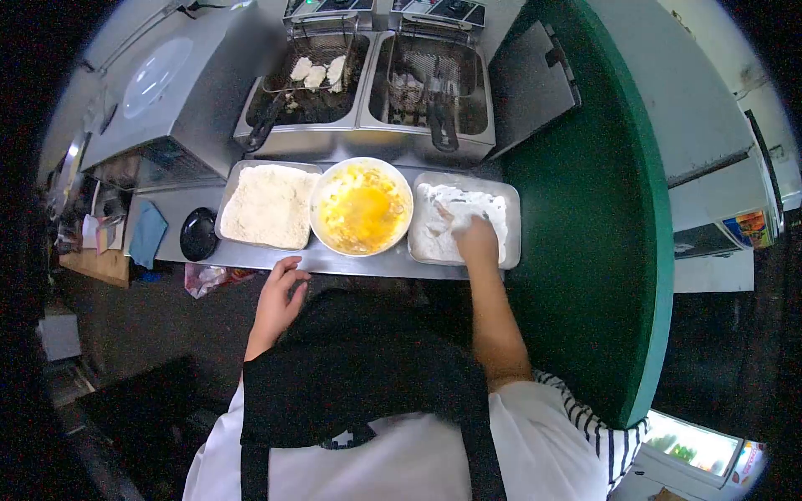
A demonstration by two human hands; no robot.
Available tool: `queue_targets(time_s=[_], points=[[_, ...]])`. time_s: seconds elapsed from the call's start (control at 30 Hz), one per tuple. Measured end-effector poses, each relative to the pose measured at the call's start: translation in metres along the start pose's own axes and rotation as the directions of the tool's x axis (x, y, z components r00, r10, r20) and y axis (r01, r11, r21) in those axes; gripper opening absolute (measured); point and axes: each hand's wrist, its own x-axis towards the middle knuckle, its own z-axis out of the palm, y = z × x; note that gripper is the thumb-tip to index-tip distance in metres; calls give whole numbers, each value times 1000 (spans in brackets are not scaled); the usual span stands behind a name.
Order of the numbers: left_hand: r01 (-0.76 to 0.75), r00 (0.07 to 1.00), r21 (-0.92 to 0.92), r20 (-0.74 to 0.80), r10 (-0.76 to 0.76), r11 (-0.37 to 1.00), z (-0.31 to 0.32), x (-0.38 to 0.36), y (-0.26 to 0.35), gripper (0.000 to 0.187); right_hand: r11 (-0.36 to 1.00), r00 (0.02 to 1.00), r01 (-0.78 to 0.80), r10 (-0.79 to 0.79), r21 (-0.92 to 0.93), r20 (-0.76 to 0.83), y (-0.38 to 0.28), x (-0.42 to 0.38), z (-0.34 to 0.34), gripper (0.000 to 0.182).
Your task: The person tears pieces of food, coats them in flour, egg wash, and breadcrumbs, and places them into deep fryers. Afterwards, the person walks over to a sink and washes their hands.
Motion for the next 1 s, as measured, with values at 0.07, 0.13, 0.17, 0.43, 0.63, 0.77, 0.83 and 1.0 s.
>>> queue_targets(time_s=[0.07,0.13,0.17,0.43,0.63,0.77,0.83,1.0], points=[[30,999,-16,17,-30,999,-3,-5,-9,17,980,951,-188,200,-73,237,-40,-31,-42,55],[-55,998,42,-6,56,998,-3,-5,-20,14,986,955,-132,155,-105,252,-44,-39,-29,53],[-69,998,46,1,69,997,-2,-5,-25,14,987,957,-103,132,-124,258,-42,-40,-21,53],[-99,994,-15,37,99,995,-16,3,-30,12,969,992,-52,22,242,125,-38,-5,-4,41],[-132,986,21,107,129,991,-16,4,-40,12,964,967,247,-240,-97,81,-65,-12,2,38],[-112,988,25,113,109,993,-21,7,-42,12,966,951,255,-258,42,171,-50,-3,3,43],[-105,989,19,109,102,994,-20,8,-43,11,962,954,133,-189,239,231,-48,-1,-13,46],[-110,988,17,108,108,994,-18,11,-37,12,945,970,21,-97,325,221,-29,18,-24,48]])
